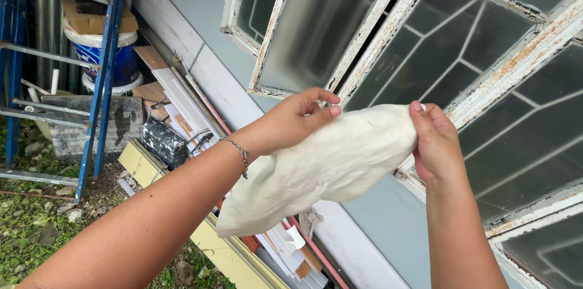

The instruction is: The person wets and wrings out a cloth with water from a hose, wipes down window panes and frames with the cloth, and then picks up a spray bottle.

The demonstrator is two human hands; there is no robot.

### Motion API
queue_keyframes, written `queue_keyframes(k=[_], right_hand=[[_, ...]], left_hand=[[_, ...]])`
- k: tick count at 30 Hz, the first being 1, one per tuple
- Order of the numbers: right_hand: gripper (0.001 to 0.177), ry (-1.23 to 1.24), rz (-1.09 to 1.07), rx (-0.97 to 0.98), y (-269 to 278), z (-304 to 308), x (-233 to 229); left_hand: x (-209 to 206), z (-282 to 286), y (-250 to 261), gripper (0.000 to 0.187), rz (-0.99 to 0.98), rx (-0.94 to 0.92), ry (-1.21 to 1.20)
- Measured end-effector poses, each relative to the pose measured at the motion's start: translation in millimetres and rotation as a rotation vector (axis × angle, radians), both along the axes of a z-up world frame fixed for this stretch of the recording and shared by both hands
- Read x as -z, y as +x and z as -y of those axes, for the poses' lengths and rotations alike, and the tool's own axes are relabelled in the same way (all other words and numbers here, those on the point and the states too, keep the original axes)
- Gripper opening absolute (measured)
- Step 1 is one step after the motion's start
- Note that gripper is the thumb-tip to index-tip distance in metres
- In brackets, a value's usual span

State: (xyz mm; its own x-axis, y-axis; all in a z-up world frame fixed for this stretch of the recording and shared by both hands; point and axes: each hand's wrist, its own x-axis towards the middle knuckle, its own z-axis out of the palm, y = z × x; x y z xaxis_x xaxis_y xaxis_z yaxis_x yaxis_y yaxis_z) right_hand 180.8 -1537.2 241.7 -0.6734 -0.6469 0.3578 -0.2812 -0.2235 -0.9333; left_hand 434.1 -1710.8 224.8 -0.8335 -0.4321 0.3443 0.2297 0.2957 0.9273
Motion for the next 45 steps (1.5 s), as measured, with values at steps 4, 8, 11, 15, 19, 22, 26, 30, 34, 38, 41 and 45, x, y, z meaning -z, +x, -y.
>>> queue_keyframes(k=[4,8,11,15,19,22,26,30,34,38,41,45], right_hand=[[0.015,-0.010,0.133,-0.117,0,36,-20],[0.020,-0.244,0.231,-0.406,5,46,-46],[0.029,-0.393,0.332,-0.402,10,90,-35],[0.042,-0.184,0.386,-0.422,4,142,16],[0.070,0.203,0.374,-0.573,-4,159,69],[0.092,-0.047,0.619,-0.830,-23,162,66],[0.070,0.244,0.091,-0.469,-47,160,68],[0.040,0.258,0.004,-0.329,-85,145,56],[0.030,0.026,0.327,-0.237,-91,128,25],[0.027,-0.333,0.451,-0.395,-70,140,-3],[0.037,-0.519,0.517,-0.145,-62,153,-16],[0.049,-0.610,0.274,-0.065,-51,178,-25]], left_hand=[[-10,27,-15,0.051,0.398,0.287,-0.273],[-14,66,-47,0.046,0.207,0.278,-0.136],[-19,88,-74,0.037,-0.005,0.253,0.139],[-25,115,-105,0.024,-0.134,0.133,0.105],[-30,145,-130,0.015,-0.155,0.042,-0.315],[-45,167,-139,0.012,-0.191,0.243,-0.371],[-75,190,-142,0.022,-0.210,0.404,-0.373],[-94,208,-138,0.025,0.013,0.556,-0.283],[-97,240,-134,0.020,0.077,0.700,-0.457],[-94,275,-143,0.028,0.164,0.568,-0.752],[-88,298,-149,0.027,-0.172,0.239,-0.811],[-87,323,-151,0.024,-0.352,-0.228,-0.565]])
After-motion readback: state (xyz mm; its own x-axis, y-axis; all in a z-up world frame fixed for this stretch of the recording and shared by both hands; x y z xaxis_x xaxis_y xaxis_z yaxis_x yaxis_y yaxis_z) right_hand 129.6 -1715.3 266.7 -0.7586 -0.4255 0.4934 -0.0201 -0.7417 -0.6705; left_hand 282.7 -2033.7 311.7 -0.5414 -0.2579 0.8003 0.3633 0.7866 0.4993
